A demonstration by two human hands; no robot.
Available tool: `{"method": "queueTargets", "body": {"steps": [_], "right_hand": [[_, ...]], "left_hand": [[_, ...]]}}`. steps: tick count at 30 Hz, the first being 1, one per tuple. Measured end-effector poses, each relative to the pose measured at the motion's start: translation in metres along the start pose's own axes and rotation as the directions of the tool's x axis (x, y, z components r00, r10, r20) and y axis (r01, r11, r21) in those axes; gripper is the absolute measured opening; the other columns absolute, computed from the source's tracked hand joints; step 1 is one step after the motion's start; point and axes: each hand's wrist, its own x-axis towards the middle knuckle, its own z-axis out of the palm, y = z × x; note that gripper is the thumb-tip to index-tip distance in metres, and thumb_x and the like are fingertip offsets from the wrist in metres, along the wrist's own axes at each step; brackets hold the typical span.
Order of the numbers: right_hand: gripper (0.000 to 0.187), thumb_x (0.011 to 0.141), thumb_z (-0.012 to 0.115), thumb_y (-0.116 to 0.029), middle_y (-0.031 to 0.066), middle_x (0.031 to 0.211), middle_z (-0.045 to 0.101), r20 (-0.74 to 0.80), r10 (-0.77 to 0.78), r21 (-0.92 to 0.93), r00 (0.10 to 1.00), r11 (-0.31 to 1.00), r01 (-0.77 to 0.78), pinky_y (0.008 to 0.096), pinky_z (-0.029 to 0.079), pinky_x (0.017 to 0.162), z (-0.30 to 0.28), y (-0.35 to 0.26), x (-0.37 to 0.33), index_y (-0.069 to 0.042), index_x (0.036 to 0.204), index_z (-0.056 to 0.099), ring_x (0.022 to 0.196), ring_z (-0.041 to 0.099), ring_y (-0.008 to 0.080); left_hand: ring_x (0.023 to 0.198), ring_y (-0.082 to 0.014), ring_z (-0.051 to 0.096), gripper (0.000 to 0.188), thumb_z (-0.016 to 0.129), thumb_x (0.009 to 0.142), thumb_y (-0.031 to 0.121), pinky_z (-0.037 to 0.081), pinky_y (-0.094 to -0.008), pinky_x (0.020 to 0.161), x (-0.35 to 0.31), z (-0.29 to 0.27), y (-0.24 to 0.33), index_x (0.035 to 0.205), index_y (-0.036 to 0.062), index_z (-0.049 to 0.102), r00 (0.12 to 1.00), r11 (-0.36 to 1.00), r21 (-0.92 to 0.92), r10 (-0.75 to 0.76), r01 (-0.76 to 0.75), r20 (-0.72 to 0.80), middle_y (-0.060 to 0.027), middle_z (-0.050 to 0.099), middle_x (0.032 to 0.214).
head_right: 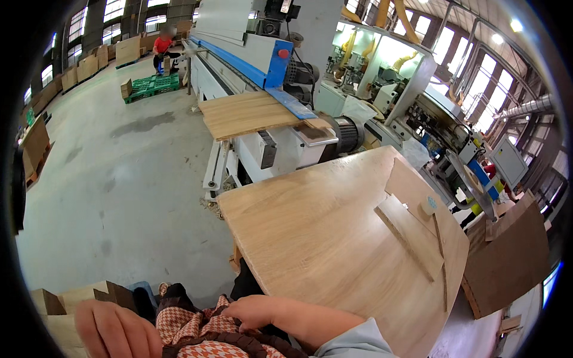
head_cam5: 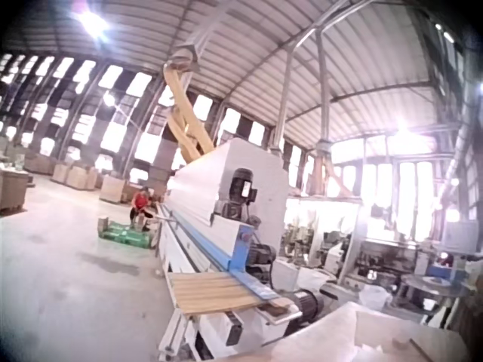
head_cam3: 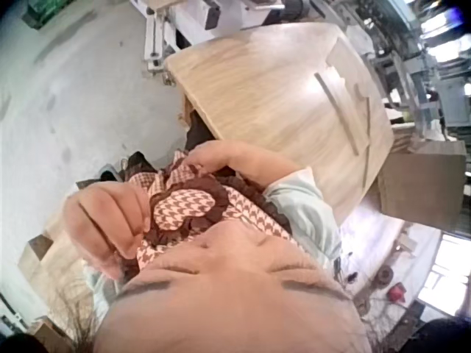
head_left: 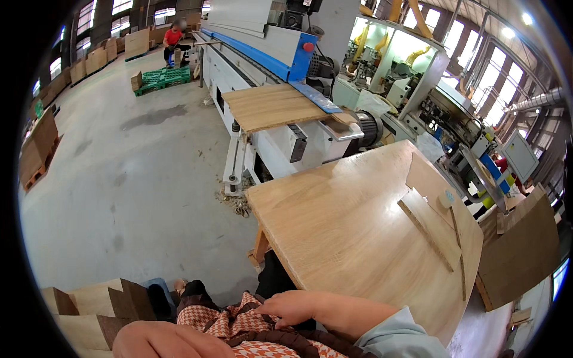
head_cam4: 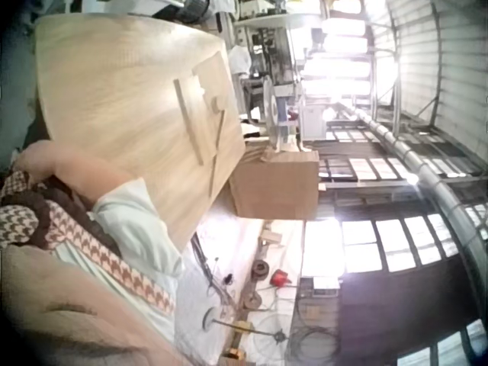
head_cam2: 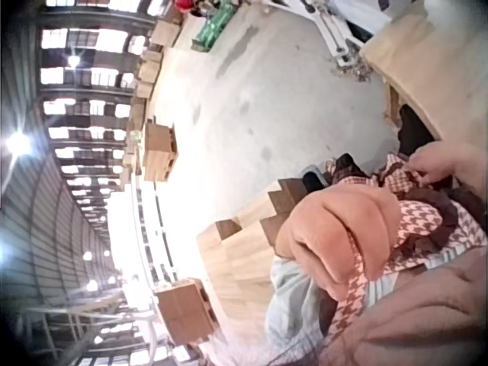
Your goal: The person stacks a wooden board onto a pallet, waits beside an edge-banding machine, and retrieves processed wooden boards from the machine.
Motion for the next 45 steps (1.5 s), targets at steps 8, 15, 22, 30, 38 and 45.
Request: {"method": "queueTargets", "body": {"steps": [8,15,22,30,38,45], "right_hand": [[0.061,0.070,0.069,-0.019,0.0180,0.114,0.054,-0.059,-0.008,0.032,0.998,0.999,0.010,0.0410,0.042,0.089,0.002,0.003,0.001,-0.005,0.125,0.045,0.107,0.050,0.0349],[0.064,0.071,0.069,-0.018,0.0188,0.112,0.055,-0.074,-0.025,0.027,0.997,0.999,0.027,0.0412,0.042,0.086,0.006,0.010,0.004,-0.004,0.127,0.042,0.105,0.050,0.0351],[0.063,0.076,0.064,-0.020,0.0170,0.114,0.053,0.068,0.004,0.027,0.998,1.000,-0.005,0.0399,0.039,0.091,-0.007,-0.003,0.006,-0.005,0.131,0.037,0.108,0.048,0.0342],[0.059,0.078,0.060,-0.020,0.0170,0.118,0.051,0.041,-0.041,0.031,0.998,0.999,0.039,0.0386,0.040,0.092,0.001,0.008,0.007,-0.005,0.131,0.038,0.110,0.048,0.0321],[0.058,0.079,0.059,-0.019,0.0172,0.117,0.051,0.016,-0.047,-0.003,0.999,0.999,0.047,0.0377,0.040,0.091,0.007,0.017,0.008,-0.005,0.131,0.038,0.109,0.048,0.0324],[0.058,0.080,0.058,-0.019,0.0161,0.118,0.052,0.011,-0.050,-0.006,0.999,0.999,0.050,0.0371,0.040,0.092,0.009,0.016,0.007,-0.007,0.132,0.037,0.109,0.048,0.0318]], "left_hand": [[0.068,-0.0195,0.055,0.013,0.072,0.074,0.011,0.045,-0.0297,0.064,0.009,0.009,0.013,0.084,0.0065,0.066,0.994,0.999,-0.019,-0.037,0.035,-0.103,-0.0114,0.061,0.089],[0.064,-0.0238,0.056,0.006,0.061,0.083,0.011,0.044,-0.0322,0.060,0.020,-0.014,0.026,0.084,0.0057,0.065,0.925,0.997,-0.049,-0.031,0.054,0.378,-0.0117,0.060,0.085],[0.083,-0.0261,0.054,0.024,0.062,0.082,0.022,0.042,-0.0371,0.076,-0.077,-0.060,-0.034,0.086,-0.0011,0.057,0.838,0.849,-0.104,-0.480,0.519,0.258,-0.0139,0.056,0.089],[0.072,-0.0174,0.055,0.008,0.057,0.083,0.009,0.046,-0.0312,0.071,-0.378,-0.095,-0.187,0.080,0.0009,0.058,0.002,0.541,-0.454,-0.644,0.708,-0.765,-0.0069,0.059,0.075],[0.089,-0.0266,0.061,0.028,0.057,0.079,0.034,0.046,-0.0345,0.083,-0.371,-0.117,-0.182,0.094,0.0134,0.067,-0.002,-0.180,0.161,-0.671,0.970,-0.741,-0.0113,0.065,0.094],[0.092,-0.0256,0.060,0.027,0.058,0.078,0.034,0.046,-0.0338,0.084,-0.390,-0.114,-0.194,0.098,0.0173,0.067,-0.023,-0.217,0.154,-0.646,0.964,-0.763,-0.0092,0.065,0.097]]}}
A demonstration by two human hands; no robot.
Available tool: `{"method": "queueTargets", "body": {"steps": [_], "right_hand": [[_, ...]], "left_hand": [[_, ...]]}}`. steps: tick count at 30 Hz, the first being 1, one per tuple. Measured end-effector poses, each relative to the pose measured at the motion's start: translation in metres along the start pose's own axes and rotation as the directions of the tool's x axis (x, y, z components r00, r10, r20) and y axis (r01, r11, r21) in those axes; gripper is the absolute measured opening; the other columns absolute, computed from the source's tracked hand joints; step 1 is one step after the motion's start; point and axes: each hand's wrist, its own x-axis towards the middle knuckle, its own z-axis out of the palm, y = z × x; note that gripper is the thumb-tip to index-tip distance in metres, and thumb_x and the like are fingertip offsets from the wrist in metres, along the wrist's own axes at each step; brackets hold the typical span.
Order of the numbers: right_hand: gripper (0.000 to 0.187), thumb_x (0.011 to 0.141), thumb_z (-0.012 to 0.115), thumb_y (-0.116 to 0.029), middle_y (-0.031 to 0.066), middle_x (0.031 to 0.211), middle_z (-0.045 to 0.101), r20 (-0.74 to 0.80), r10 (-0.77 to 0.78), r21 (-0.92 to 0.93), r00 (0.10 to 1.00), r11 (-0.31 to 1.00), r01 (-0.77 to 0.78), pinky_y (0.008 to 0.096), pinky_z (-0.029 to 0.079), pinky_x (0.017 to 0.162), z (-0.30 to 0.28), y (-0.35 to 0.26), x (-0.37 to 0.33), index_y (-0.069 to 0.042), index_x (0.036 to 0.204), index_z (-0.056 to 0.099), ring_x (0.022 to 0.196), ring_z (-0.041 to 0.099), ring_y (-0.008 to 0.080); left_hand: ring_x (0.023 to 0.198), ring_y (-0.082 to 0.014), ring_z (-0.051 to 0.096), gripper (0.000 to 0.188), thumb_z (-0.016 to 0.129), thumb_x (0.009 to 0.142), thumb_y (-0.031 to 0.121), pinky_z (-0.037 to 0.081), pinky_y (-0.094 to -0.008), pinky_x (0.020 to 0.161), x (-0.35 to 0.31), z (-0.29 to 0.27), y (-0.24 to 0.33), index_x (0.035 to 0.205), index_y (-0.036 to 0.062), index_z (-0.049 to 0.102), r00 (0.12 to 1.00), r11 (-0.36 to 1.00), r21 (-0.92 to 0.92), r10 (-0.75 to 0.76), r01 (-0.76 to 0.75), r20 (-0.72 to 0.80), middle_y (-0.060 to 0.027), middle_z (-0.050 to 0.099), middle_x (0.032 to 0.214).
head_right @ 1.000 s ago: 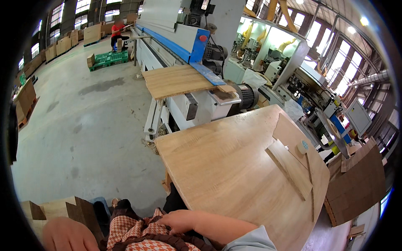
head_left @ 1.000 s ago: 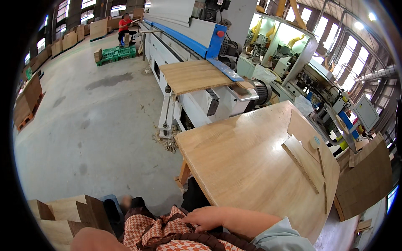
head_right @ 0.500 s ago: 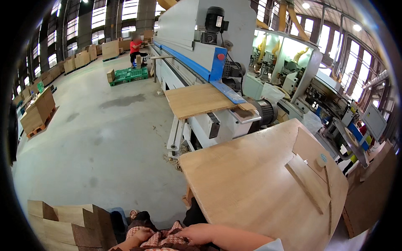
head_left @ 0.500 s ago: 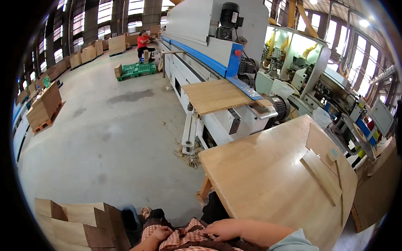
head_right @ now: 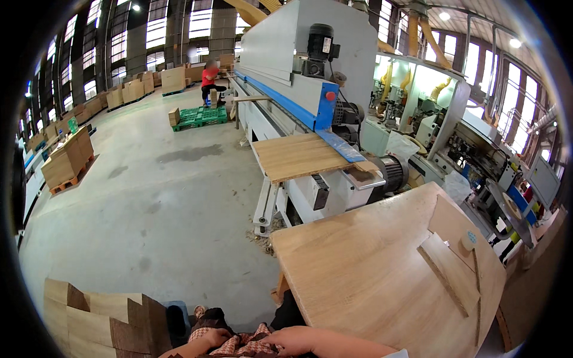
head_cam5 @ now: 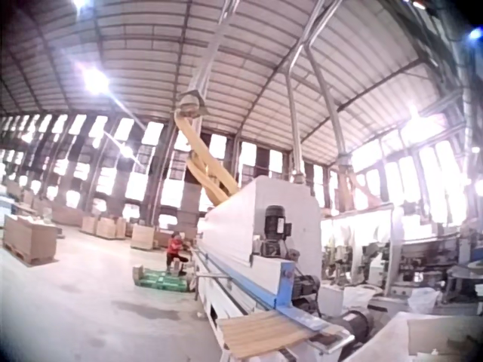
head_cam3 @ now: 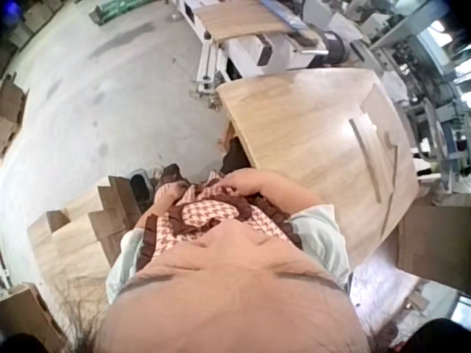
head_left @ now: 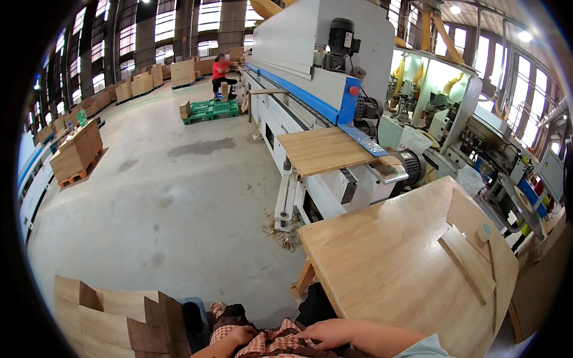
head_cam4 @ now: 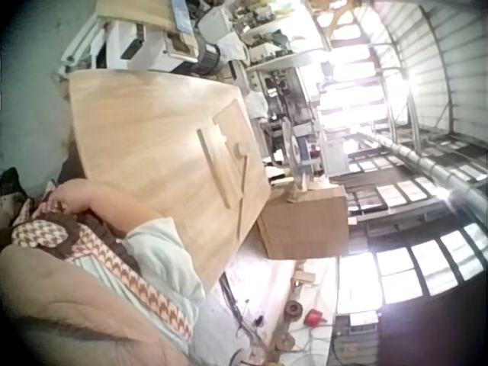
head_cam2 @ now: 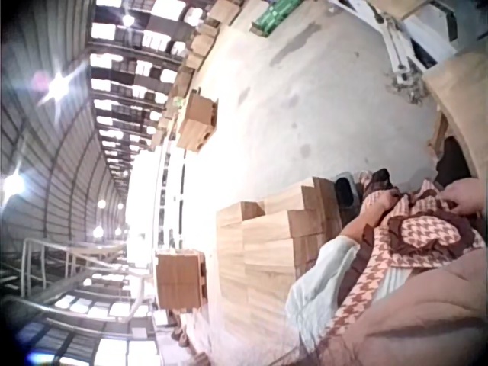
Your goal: The person stacks a wooden board onto a pallet, waits beside an edge-banding machine, and retrieves processed wooden boards from the machine.
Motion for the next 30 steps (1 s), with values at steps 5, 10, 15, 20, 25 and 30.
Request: {"method": "queueTargets", "body": {"steps": [5,10,15,20,25,30], "right_hand": [[0.058,0.080,0.058,-0.019,0.0159,0.116,0.052,-0.004,-0.019,0.038,1.000,0.999,0.020,0.0367,0.041,0.091,-0.007,-0.008,-0.004,-0.008,0.132,0.037,0.108,0.049,0.0318],[0.059,0.080,0.059,-0.020,0.0155,0.114,0.053,0.004,0.008,-0.019,1.000,1.000,-0.008,0.0368,0.042,0.088,-0.001,-0.001,-0.001,-0.009,0.133,0.036,0.105,0.050,0.0316],[0.059,0.079,0.059,-0.021,0.0152,0.113,0.054,-0.007,0.002,0.000,1.000,1.000,-0.002,0.0368,0.042,0.087,0.001,0.002,0.000,-0.009,0.133,0.036,0.105,0.050,0.0315],[0.059,0.079,0.059,-0.022,0.0151,0.114,0.053,-0.030,-0.017,-0.006,0.999,1.000,0.017,0.0369,0.041,0.088,0.001,0.002,0.000,-0.009,0.133,0.036,0.106,0.050,0.0315],[0.058,0.080,0.059,-0.023,0.0161,0.119,0.051,-0.015,0.007,-0.018,1.000,1.000,-0.008,0.0369,0.040,0.091,-0.001,-0.002,-0.002,-0.008,0.131,0.038,0.110,0.048,0.0319],[0.057,0.080,0.059,-0.024,0.0168,0.121,0.050,-0.010,0.017,-0.020,1.000,1.000,-0.017,0.0370,0.039,0.093,-0.001,-0.003,-0.003,-0.007,0.131,0.038,0.112,0.047,0.0322]], "left_hand": [[0.093,-0.0222,0.060,0.025,0.059,0.079,0.031,0.046,-0.0324,0.084,0.000,-0.005,0.002,0.098,0.0167,0.067,0.995,0.992,-0.082,-0.096,0.099,0.042,-0.0071,0.065,0.098],[0.092,-0.0220,0.060,0.026,0.060,0.079,0.031,0.046,-0.0323,0.084,-0.009,-0.004,0.010,0.099,0.0162,0.067,0.997,0.994,-0.078,-0.071,0.070,-0.005,-0.0068,0.065,0.097],[0.093,-0.0233,0.060,0.028,0.059,0.079,0.032,0.046,-0.0326,0.085,-0.012,-0.006,0.014,0.100,0.0159,0.066,0.996,0.995,-0.055,-0.085,0.084,-0.018,-0.0075,0.065,0.099],[0.094,-0.0247,0.060,0.029,0.059,0.079,0.033,0.046,-0.0336,0.085,-0.007,-0.004,0.004,0.101,0.0156,0.066,0.999,0.999,-0.025,-0.038,0.037,-0.024,-0.0087,0.064,0.100],[0.092,-0.0245,0.061,0.030,0.059,0.078,0.034,0.046,-0.0335,0.084,-0.005,-0.002,0.000,0.101,0.0160,0.066,0.999,0.998,-0.053,-0.032,0.031,-0.014,-0.0093,0.065,0.098],[0.092,-0.0243,0.061,0.030,0.060,0.078,0.035,0.047,-0.0329,0.083,-0.006,-0.002,0.004,0.100,0.0160,0.066,0.999,0.997,-0.064,-0.032,0.031,-0.015,-0.0093,0.065,0.097]]}}
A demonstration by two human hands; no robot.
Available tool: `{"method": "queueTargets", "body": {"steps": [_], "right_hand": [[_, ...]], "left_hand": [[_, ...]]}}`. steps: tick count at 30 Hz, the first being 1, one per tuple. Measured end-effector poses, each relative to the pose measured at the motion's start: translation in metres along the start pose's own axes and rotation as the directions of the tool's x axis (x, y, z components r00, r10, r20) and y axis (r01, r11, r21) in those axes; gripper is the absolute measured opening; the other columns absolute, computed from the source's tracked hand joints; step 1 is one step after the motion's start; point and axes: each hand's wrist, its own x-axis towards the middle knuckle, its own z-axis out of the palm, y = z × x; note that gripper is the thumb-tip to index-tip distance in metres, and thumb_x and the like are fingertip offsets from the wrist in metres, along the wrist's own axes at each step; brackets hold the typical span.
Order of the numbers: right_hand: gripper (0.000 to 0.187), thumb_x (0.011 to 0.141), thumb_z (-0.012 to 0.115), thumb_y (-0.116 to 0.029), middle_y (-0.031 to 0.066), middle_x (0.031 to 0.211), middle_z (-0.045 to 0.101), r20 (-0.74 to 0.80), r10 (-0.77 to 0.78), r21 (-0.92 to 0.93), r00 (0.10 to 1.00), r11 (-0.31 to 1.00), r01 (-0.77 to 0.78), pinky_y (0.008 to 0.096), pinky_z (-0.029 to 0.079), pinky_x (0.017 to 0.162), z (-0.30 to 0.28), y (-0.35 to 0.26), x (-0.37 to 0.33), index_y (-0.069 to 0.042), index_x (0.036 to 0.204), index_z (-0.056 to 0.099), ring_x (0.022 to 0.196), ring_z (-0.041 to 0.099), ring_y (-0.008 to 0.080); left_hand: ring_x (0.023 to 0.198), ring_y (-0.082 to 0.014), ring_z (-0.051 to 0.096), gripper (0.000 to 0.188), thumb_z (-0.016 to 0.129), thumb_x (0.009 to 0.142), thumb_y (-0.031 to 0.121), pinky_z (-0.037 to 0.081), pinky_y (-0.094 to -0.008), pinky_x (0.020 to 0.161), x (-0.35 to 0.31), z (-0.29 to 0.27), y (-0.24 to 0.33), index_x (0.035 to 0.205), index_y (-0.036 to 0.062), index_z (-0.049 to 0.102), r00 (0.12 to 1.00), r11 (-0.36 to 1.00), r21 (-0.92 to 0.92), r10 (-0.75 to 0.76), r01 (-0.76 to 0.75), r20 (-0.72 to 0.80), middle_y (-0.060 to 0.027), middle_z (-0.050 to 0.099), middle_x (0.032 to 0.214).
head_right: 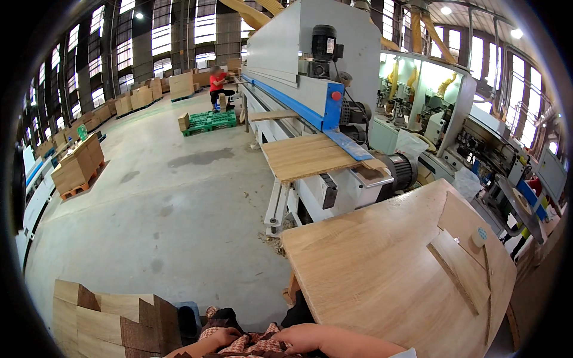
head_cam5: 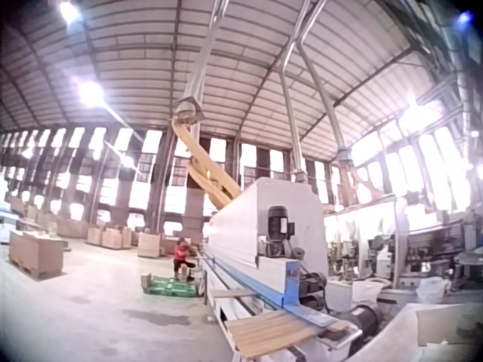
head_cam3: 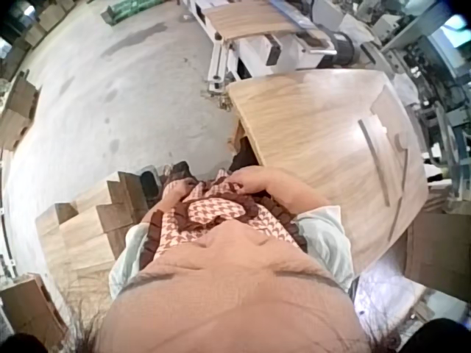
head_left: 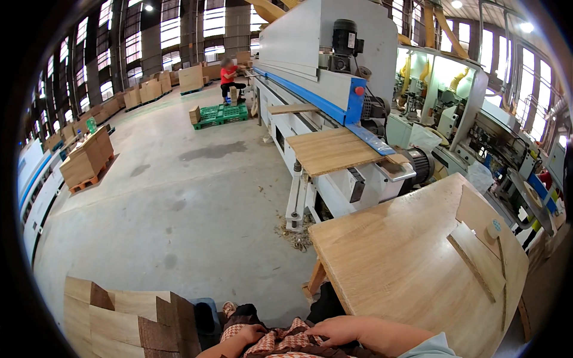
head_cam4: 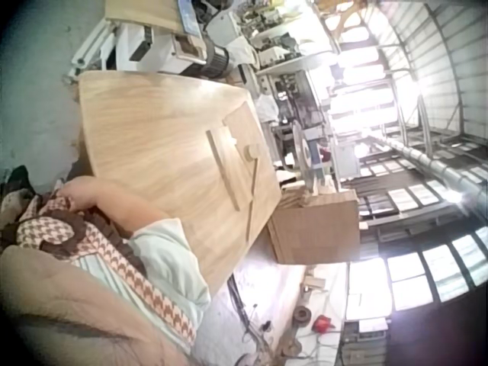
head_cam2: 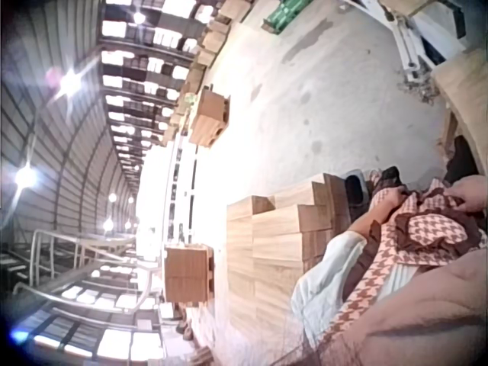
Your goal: The person stacks a wooden board onto a pallet, waits beside an edge-banding machine, and retrieves processed wooden boards from the machine.
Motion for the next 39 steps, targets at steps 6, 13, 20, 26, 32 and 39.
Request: {"method": "queueTargets", "body": {"steps": [6,13,20,26,32,39], "right_hand": [[0.056,0.081,0.058,-0.023,0.0167,0.119,0.051,-0.002,-0.011,0.008,1.000,1.000,0.011,0.0372,0.039,0.092,0.001,0.002,0.002,-0.007,0.131,0.038,0.110,0.048,0.0324],[0.054,0.083,0.055,-0.022,0.0169,0.117,0.052,-0.005,-0.007,0.011,1.000,1.000,0.007,0.0373,0.040,0.090,0.000,0.001,0.001,-0.006,0.131,0.038,0.108,0.049,0.0325],[0.053,0.084,0.054,-0.022,0.0171,0.119,0.051,-0.010,-0.029,0.021,1.000,0.999,0.029,0.0371,0.040,0.091,0.001,0.005,0.002,-0.006,0.131,0.038,0.109,0.048,0.0323],[0.054,0.083,0.056,-0.022,0.0166,0.119,0.051,0.009,-0.007,0.017,1.000,1.000,0.007,0.0370,0.040,0.091,-0.003,-0.002,0.001,-0.007,0.131,0.038,0.110,0.048,0.0323],[0.055,0.082,0.056,-0.022,0.0162,0.119,0.051,-0.005,-0.013,0.025,1.000,1.000,0.013,0.0374,0.040,0.091,0.001,0.001,0.000,-0.007,0.131,0.038,0.110,0.048,0.0321],[0.057,0.080,0.058,-0.024,0.0160,0.117,0.052,0.031,0.025,-0.006,0.999,1.000,-0.025,0.0375,0.040,0.090,-0.002,-0.002,0.002,-0.007,0.131,0.039,0.109,0.048,0.0323]], "left_hand": [[0.092,-0.0234,0.061,0.031,0.059,0.079,0.036,0.047,-0.0326,0.083,0.003,0.000,-0.004,0.101,0.0154,0.065,1.000,1.000,0.023,-0.006,0.005,0.025,-0.0085,0.065,0.098],[0.092,-0.0230,0.061,0.031,0.059,0.079,0.036,0.047,-0.0326,0.083,0.002,-0.001,0.001,0.102,0.0160,0.065,0.999,0.999,0.021,-0.033,0.033,0.024,-0.0080,0.065,0.098],[0.092,-0.0232,0.061,0.030,0.060,0.079,0.035,0.047,-0.0325,0.084,0.002,-0.002,0.004,0.101,0.0162,0.066,0.999,0.998,0.035,-0.047,0.047,0.018,-0.0091,0.065,0.098],[0.091,-0.0234,0.061,0.029,0.060,0.079,0.034,0.046,-0.0323,0.084,0.002,0.000,0.001,0.100,0.0162,0.066,1.000,0.999,0.021,-0.028,0.028,0.006,-0.0100,0.065,0.098],[0.091,-0.0241,0.061,0.028,0.059,0.079,0.035,0.047,-0.0328,0.083,0.000,0.001,0.003,0.100,0.0171,0.066,1.000,0.999,0.039,-0.024,0.024,-0.006,-0.0090,0.065,0.098],[0.092,-0.0250,0.061,0.028,0.059,0.079,0.035,0.047,-0.0334,0.083,0.000,0.000,0.003,0.099,0.0179,0.066,1.000,0.997,0.070,-0.020,0.020,0.001,-0.0085,0.065,0.098]]}}
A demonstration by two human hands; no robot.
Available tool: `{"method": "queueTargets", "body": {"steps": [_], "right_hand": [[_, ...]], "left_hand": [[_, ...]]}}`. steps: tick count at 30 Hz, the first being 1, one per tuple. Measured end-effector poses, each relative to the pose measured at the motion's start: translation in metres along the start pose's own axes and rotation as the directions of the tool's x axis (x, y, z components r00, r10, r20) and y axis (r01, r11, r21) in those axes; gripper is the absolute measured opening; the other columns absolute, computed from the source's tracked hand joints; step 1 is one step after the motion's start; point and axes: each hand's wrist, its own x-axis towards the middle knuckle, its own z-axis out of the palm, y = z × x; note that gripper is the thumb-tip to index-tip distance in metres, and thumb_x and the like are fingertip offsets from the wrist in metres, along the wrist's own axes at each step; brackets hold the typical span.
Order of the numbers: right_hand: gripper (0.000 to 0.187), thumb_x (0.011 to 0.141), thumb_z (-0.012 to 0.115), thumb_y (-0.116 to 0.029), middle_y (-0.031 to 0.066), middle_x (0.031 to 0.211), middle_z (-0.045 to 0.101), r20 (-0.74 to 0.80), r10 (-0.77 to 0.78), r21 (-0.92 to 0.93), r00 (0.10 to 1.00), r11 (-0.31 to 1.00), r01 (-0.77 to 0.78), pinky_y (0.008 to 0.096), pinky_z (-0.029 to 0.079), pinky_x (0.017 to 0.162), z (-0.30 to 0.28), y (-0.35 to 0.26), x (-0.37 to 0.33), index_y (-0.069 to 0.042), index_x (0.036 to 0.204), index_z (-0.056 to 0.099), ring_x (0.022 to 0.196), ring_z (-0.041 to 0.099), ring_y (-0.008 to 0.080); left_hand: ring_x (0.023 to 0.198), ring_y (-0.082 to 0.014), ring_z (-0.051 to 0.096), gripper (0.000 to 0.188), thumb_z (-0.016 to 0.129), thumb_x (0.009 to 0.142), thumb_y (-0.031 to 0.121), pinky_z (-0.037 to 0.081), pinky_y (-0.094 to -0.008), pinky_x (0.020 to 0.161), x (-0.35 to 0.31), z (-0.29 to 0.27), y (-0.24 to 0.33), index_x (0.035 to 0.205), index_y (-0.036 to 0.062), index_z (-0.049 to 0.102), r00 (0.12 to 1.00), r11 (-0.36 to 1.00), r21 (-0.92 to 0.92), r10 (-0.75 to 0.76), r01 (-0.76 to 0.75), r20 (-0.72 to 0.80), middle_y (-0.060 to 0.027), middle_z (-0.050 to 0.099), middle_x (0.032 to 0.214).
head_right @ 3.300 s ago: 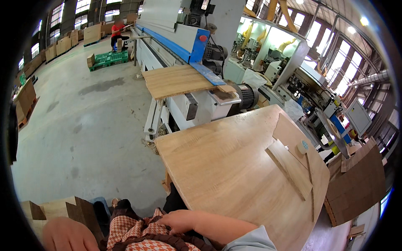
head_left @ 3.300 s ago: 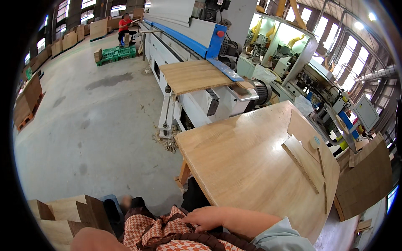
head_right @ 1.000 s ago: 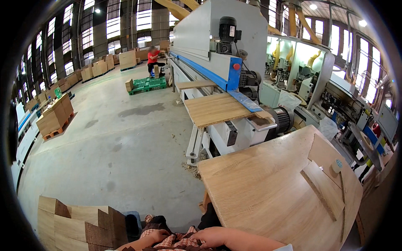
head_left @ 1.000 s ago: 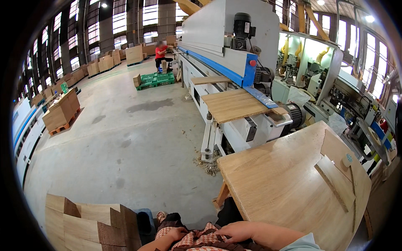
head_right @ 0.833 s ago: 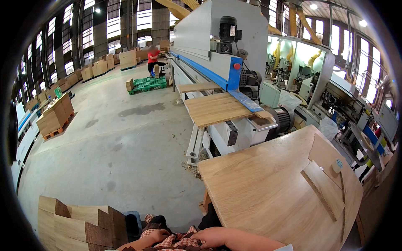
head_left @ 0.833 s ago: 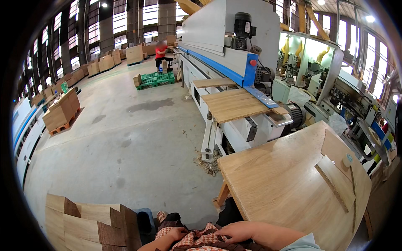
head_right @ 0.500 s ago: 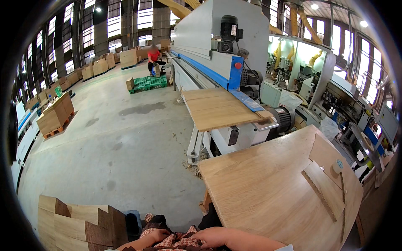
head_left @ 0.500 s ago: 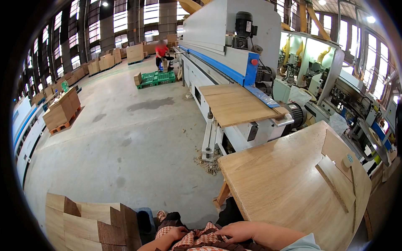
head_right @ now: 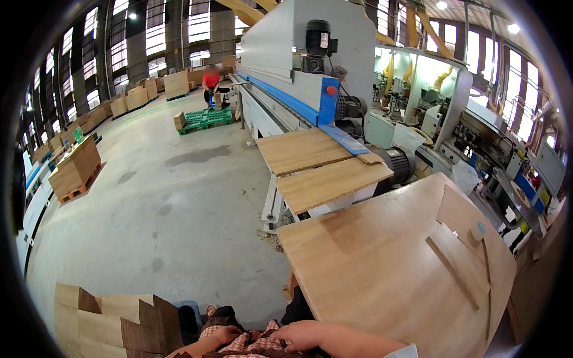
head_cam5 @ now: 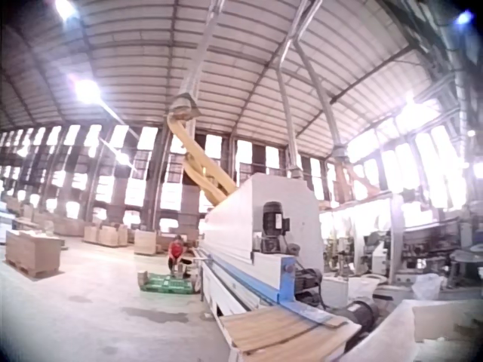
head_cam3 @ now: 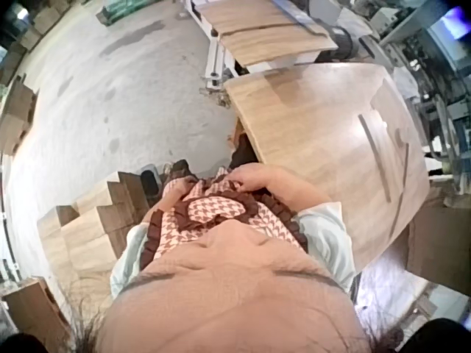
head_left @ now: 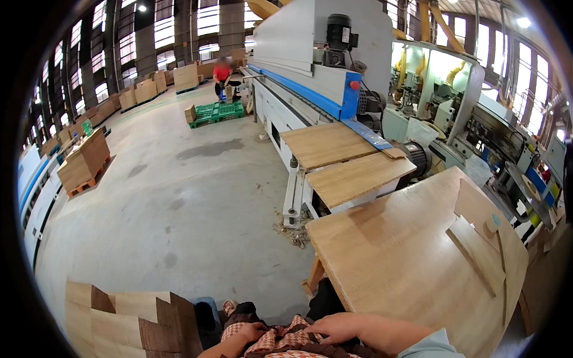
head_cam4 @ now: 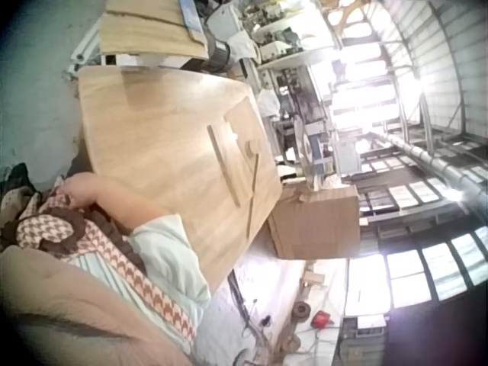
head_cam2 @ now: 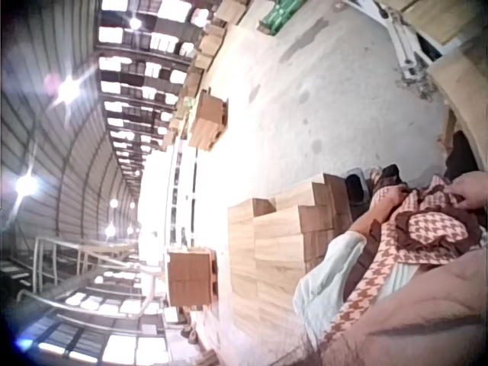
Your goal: The person stacks a wooden board onto a pallet, waits beside an edge-banding machine, and retrieves processed wooden boards from the machine.
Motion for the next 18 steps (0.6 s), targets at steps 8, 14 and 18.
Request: {"method": "queueTargets", "body": {"steps": [8,14,18], "right_hand": [[0.056,0.080,0.058,-0.025,0.0162,0.117,0.052,-0.012,-0.020,0.004,1.000,1.000,0.020,0.0376,0.040,0.090,-0.006,-0.005,-0.003,-0.007,0.130,0.039,0.109,0.049,0.0326],[0.056,0.081,0.058,-0.028,0.0160,0.116,0.053,0.032,0.007,0.004,0.999,1.000,-0.007,0.0378,0.040,0.090,-0.005,-0.004,-0.001,-0.008,0.130,0.039,0.108,0.049,0.0327],[0.057,0.081,0.058,-0.029,0.0163,0.115,0.053,0.011,0.006,-0.020,1.000,1.000,-0.006,0.0375,0.041,0.089,-0.001,-0.004,0.000,-0.007,0.130,0.040,0.106,0.051,0.0323]], "left_hand": [[0.093,-0.0246,0.060,0.026,0.059,0.080,0.033,0.046,-0.0325,0.084,-0.006,-0.005,0.007,0.099,0.0168,0.067,0.999,0.998,-0.051,-0.046,0.045,-0.011,-0.0077,0.065,0.098],[0.093,-0.0238,0.061,0.028,0.059,0.079,0.033,0.046,-0.0321,0.085,-0.012,-0.005,0.014,0.101,0.0168,0.066,0.999,0.999,-0.033,-0.014,0.013,-0.032,-0.0077,0.065,0.098],[0.093,-0.0234,0.061,0.029,0.059,0.079,0.034,0.046,-0.0318,0.085,-0.012,-0.002,0.007,0.101,0.0169,0.066,0.999,0.999,-0.048,-0.023,0.021,-0.040,-0.0077,0.065,0.098]]}}
